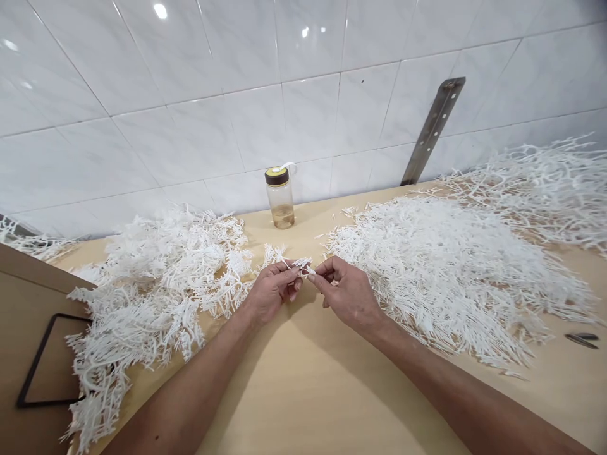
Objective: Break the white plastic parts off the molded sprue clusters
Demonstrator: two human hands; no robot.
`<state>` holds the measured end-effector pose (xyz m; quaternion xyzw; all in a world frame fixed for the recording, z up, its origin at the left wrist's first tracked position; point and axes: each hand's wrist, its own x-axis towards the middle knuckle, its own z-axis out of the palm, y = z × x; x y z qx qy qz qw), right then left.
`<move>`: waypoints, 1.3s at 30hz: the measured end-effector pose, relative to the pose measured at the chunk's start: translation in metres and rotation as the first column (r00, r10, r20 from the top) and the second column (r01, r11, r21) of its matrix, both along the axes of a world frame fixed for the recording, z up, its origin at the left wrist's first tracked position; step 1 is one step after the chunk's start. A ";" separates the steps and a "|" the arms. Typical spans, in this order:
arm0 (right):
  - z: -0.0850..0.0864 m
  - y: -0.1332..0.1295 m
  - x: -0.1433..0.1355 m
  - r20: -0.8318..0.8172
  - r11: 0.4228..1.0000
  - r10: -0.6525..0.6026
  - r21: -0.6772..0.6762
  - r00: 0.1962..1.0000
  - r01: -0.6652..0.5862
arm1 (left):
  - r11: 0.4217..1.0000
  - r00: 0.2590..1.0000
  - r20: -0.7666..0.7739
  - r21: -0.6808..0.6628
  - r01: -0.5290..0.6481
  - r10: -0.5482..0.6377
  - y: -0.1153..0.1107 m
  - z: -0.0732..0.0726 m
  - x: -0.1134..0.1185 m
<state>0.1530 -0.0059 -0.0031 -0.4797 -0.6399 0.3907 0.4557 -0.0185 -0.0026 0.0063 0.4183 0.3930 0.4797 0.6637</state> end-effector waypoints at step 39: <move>0.009 0.023 0.026 0.460 0.925 -0.283 0.363 0.842 0.113 | 0.987 0.932 -0.356 0.114 0.114 -0.066 -0.010 -0.006 0.011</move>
